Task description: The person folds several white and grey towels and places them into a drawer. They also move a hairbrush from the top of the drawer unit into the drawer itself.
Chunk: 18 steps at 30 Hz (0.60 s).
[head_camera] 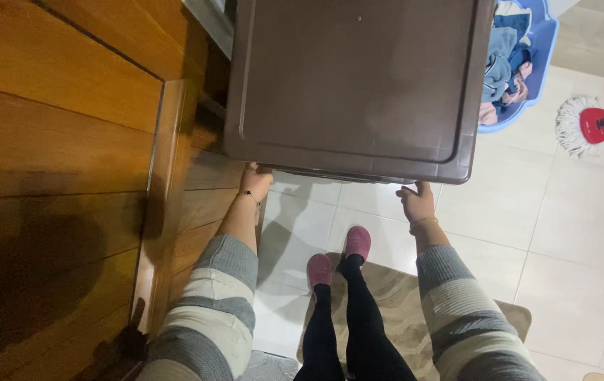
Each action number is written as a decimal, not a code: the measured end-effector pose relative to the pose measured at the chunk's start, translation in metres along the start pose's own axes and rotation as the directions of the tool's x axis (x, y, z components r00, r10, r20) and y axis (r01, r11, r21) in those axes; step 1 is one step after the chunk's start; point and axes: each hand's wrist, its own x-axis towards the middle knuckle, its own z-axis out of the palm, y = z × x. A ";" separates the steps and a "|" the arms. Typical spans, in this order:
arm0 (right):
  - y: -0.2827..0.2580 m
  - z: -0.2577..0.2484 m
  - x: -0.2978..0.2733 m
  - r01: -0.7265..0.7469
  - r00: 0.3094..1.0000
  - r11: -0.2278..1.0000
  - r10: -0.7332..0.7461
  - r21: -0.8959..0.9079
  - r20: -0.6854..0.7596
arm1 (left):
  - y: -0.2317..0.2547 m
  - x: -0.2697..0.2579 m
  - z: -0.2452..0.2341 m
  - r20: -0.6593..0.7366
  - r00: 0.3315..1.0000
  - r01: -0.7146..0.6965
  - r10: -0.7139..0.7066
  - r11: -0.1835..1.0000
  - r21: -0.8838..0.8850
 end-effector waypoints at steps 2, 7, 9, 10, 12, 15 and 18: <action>-0.014 0.000 -0.016 0.002 1.000 1.000 -0.002 0.012 0.020 | 0.004 -0.002 -0.007 0.025 1.000 -0.003 0.002 0.999 0.036; -0.037 -0.001 -0.070 -0.026 1.000 0.999 0.027 0.047 -0.009 | 0.021 -0.054 -0.022 0.053 0.999 0.007 -0.009 0.999 0.039; -0.032 -0.003 -0.083 -0.040 0.999 0.998 0.041 0.044 -0.008 | 0.000 -0.060 -0.022 0.044 0.999 0.024 -0.026 0.998 0.050; -0.028 -0.005 -0.090 -0.082 0.996 0.993 0.083 0.080 -0.016 | -0.012 -0.062 -0.020 0.016 0.999 0.048 -0.049 0.995 0.082; -0.007 -0.009 -0.098 -0.125 0.991 0.985 0.128 0.117 -0.025 | -0.031 -0.070 -0.013 -0.008 0.997 0.071 -0.071 0.991 0.116; 0.036 -0.016 -0.117 -0.136 0.987 0.983 0.145 0.127 -0.066 | -0.053 -0.104 -0.007 -0.151 0.988 0.065 -0.031 0.972 0.226; 0.051 -0.024 -0.160 -0.130 0.991 0.977 0.123 -0.167 -0.054 | -0.078 -0.143 -0.006 -0.294 0.956 0.066 -0.006 0.978 0.196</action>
